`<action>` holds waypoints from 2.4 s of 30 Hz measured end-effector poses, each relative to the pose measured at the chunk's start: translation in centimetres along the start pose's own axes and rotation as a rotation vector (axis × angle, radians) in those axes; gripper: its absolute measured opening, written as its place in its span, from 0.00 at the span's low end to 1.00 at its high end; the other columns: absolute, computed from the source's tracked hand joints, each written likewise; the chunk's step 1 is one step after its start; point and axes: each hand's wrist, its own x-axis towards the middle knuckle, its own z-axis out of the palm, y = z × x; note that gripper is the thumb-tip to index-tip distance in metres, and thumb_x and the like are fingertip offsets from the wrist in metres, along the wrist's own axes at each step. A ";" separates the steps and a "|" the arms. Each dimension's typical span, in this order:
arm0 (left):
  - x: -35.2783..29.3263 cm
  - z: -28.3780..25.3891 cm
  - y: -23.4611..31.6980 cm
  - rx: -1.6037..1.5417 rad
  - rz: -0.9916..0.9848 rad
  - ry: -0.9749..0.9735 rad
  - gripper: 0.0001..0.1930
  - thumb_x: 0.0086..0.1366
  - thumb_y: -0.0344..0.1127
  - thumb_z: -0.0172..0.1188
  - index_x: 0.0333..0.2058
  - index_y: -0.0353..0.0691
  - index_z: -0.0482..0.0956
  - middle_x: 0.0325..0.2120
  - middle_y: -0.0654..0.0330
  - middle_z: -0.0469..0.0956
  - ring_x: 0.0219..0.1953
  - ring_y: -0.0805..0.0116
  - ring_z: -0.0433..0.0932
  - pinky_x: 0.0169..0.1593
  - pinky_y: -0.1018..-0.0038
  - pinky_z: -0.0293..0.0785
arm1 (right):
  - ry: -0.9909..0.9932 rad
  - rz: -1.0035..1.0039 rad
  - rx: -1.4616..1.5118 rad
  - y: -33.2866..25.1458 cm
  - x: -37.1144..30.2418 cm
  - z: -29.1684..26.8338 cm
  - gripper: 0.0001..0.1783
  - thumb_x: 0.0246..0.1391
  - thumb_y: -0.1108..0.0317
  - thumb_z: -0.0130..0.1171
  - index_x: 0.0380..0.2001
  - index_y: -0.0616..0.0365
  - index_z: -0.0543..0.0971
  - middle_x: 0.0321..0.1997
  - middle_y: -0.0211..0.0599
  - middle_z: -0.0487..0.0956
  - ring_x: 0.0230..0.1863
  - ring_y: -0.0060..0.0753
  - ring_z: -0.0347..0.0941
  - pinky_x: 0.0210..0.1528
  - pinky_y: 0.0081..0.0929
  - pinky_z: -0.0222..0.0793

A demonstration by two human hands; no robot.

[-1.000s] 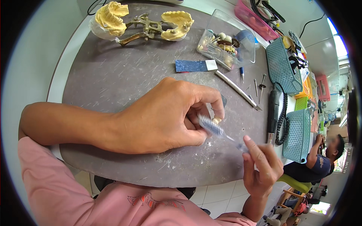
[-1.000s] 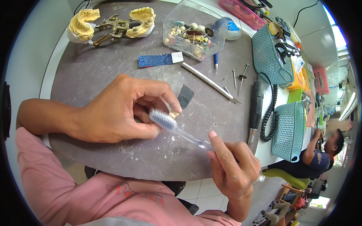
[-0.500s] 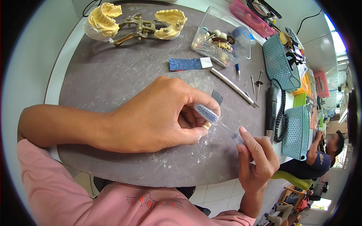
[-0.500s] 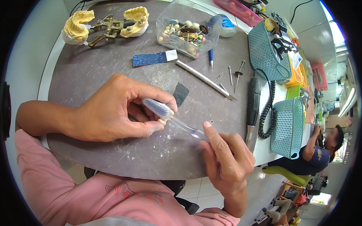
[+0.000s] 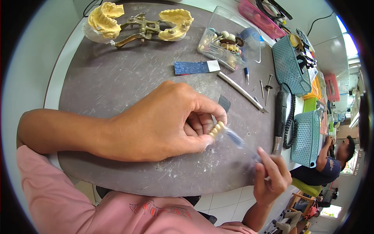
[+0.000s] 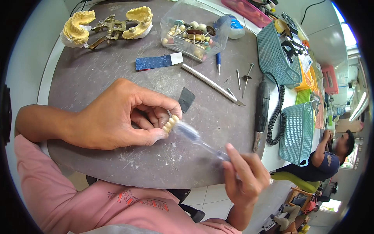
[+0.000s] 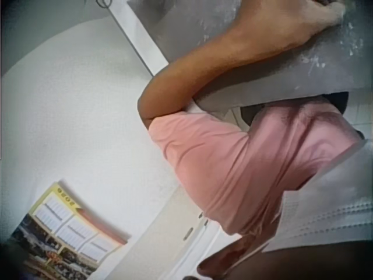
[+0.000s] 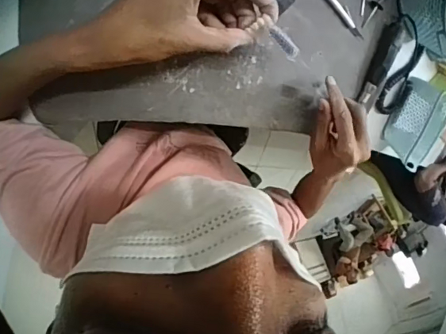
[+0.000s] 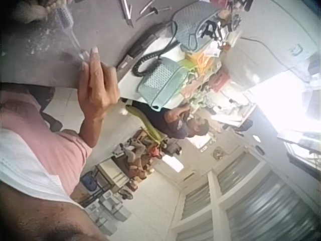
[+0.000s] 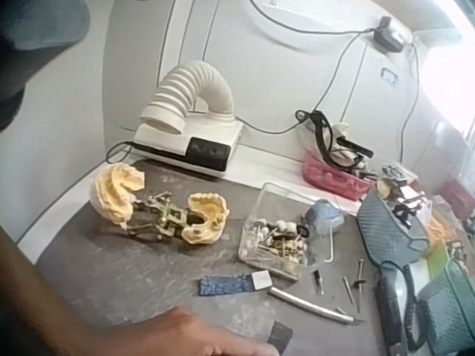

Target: The person uses a rotary tool to refine a dental prosthetic and a bridge before cleaning them with a toothbrush.

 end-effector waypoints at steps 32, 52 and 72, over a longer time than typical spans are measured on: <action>-0.3 -0.4 -0.3 -0.049 0.037 -0.058 0.21 0.60 0.25 0.66 0.54 0.39 0.80 0.36 0.61 0.80 0.37 0.80 0.77 0.39 0.84 0.76 | 0.211 0.259 0.013 0.3 0.1 0.5 0.14 0.54 0.79 0.58 0.45 0.66 0.81 0.35 0.43 0.77 0.33 0.31 0.74 0.33 0.26 0.68; -1.0 -0.6 0.0 -0.290 -0.004 0.031 0.10 0.62 0.22 0.63 0.43 0.31 0.82 0.40 0.55 0.82 0.41 0.72 0.82 0.47 0.77 0.82 | -0.101 0.079 0.688 -3.4 6.4 4.1 0.15 0.45 0.79 0.70 0.39 0.66 0.83 0.33 0.39 0.83 0.31 0.23 0.80 0.36 0.20 0.76; -0.8 -0.7 0.2 -0.402 -0.068 0.019 0.08 0.62 0.21 0.63 0.41 0.30 0.77 0.39 0.55 0.80 0.42 0.73 0.82 0.47 0.78 0.83 | -0.203 0.299 0.969 -3.2 6.0 4.2 0.11 0.52 0.80 0.67 0.40 0.70 0.81 0.37 0.42 0.84 0.38 0.26 0.82 0.43 0.21 0.80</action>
